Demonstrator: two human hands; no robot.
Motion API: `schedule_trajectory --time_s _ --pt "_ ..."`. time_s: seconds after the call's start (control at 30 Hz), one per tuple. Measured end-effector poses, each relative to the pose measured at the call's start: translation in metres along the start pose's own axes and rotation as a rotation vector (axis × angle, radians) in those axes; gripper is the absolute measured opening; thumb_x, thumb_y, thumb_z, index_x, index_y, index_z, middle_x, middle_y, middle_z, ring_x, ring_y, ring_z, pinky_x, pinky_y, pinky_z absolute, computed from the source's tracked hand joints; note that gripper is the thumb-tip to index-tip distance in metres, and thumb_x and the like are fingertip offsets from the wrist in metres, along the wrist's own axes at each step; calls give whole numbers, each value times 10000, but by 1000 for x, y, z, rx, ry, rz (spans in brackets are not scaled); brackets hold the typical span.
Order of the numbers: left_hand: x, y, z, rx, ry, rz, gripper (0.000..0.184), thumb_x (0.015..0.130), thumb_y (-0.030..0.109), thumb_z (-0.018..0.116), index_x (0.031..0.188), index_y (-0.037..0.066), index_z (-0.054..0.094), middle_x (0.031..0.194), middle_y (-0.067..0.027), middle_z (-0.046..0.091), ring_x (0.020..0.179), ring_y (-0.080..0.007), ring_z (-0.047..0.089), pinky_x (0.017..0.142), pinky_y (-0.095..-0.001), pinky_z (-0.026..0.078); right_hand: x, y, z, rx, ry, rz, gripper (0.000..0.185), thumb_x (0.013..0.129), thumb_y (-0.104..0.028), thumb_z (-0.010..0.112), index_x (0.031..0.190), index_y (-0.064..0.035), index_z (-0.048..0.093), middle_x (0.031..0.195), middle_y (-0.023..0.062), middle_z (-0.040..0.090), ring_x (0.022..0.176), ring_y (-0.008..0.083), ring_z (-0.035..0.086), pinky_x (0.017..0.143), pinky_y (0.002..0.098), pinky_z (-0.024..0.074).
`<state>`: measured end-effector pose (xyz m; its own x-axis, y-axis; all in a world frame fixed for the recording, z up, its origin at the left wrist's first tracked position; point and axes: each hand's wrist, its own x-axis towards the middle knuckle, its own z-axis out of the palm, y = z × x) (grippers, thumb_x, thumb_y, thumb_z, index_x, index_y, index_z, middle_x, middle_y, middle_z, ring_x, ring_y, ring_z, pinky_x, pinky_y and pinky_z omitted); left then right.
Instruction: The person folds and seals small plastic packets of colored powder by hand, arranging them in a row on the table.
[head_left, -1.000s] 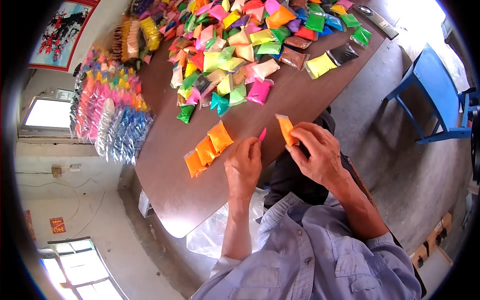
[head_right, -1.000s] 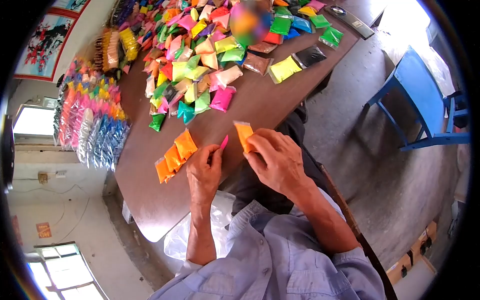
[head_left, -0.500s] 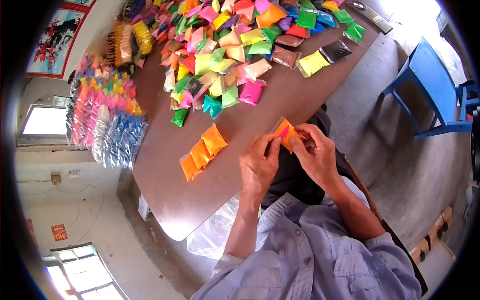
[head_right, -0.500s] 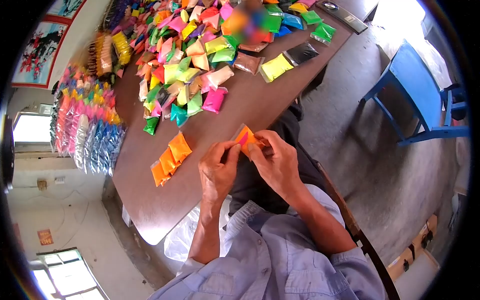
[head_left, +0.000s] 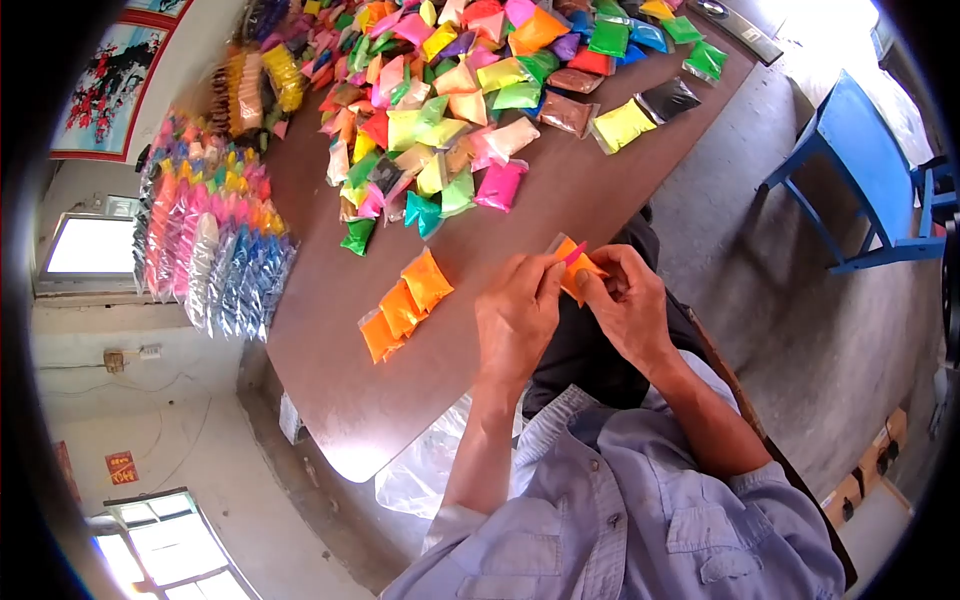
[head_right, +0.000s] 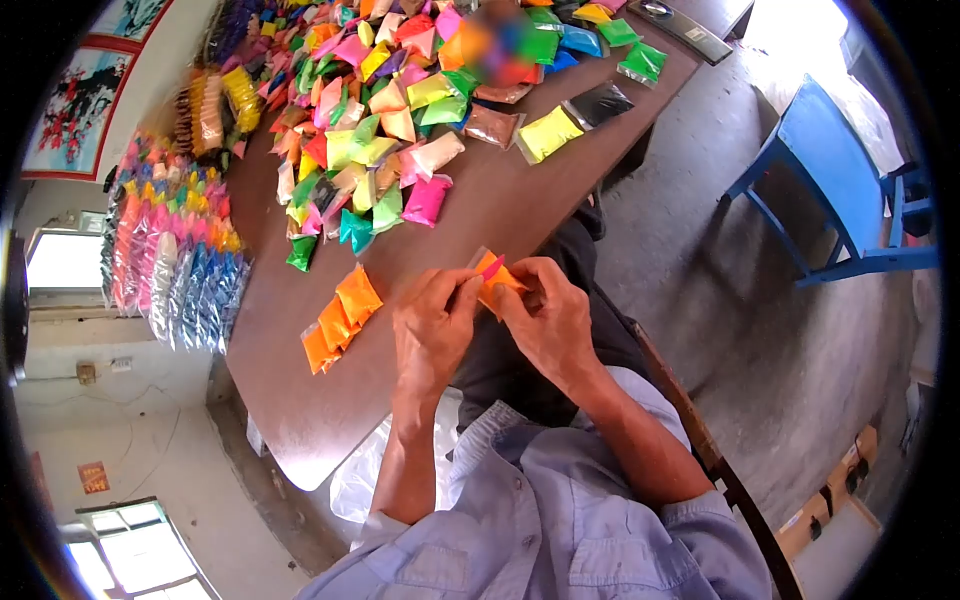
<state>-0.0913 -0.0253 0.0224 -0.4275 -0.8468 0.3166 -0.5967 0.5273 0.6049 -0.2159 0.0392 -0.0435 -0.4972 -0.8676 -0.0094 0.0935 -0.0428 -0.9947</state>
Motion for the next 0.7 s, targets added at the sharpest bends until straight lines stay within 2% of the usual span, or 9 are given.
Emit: schedule_trajectory --time_s 0.03,0.2,0.27,0.37,0.4,0.47,0.6,0.63,0.7 --pt "2 0 2 7 -29 -62 67 906 103 714 930 42 701 853 -130 681 746 -365 675 654 -425 529 0 1 -1 -24 0 -21 208 921 -63 714 1068 38 606 873 111 711 747 131 716 665 247 575" --pt "20 -27 4 60 -31 -19 75 908 128 702 924 55 697 877 -126 695 766 -363 679 660 -430 531 0 -7 -4 -33 -31 34 196 926 -64 707 1059 37 605 886 116 706 744 128 713 666 243 572" --pt "20 -28 4 76 2 -1 84 898 76 708 913 -7 703 817 -149 685 704 -289 666 646 -360 523 0 -6 -3 -32 -30 61 192 927 -64 706 1056 37 606 893 117 705 746 127 711 667 241 571" --pt "13 -5 -5 -56 11 -73 76 900 62 714 917 -11 701 807 -146 684 692 -271 666 632 -351 519 1 -4 -3 41 -12 44 193 927 -56 710 1054 42 602 911 113 706 764 124 707 674 234 565" --pt "8 -2 -5 -58 9 -77 76 900 62 714 917 -11 701 807 -146 684 692 -271 666 632 -351 519 1 -2 -2 104 12 63 195 930 -52 709 1059 43 599 917 105 702 772 122 703 680 233 562" --pt "-2 3 -2 -98 7 -58 57 902 61 714 914 14 686 818 -151 671 735 -337 674 656 -377 530 2 2 0 168 25 82 198 933 -49 709 1065 45 596 923 97 699 781 120 700 686 231 560" --pt "-10 -10 5 -70 9 -119 71 907 78 714 918 14 685 835 -159 689 756 -332 687 664 -385 538 4 5 2 209 6 65 199 946 -47 701 1081 47 589 938 86 688 781 117 692 695 229 558" --pt "-9 -14 5 -17 25 -140 99 908 94 729 917 0 699 808 -144 683 687 -249 672 632 -342 522 4 4 0 198 -1 61 198 948 -47 699 1084 47 589 941 85 685 779 116 689 695 229 558" --pt "-5 -26 5 42 46 -94 101 911 97 726 913 0 697 808 -146 683 694 -254 673 638 -347 522 4 1 0 190 0 94 197 949 -49 699 1082 47 588 938 86 686 780 116 690 696 228 558"
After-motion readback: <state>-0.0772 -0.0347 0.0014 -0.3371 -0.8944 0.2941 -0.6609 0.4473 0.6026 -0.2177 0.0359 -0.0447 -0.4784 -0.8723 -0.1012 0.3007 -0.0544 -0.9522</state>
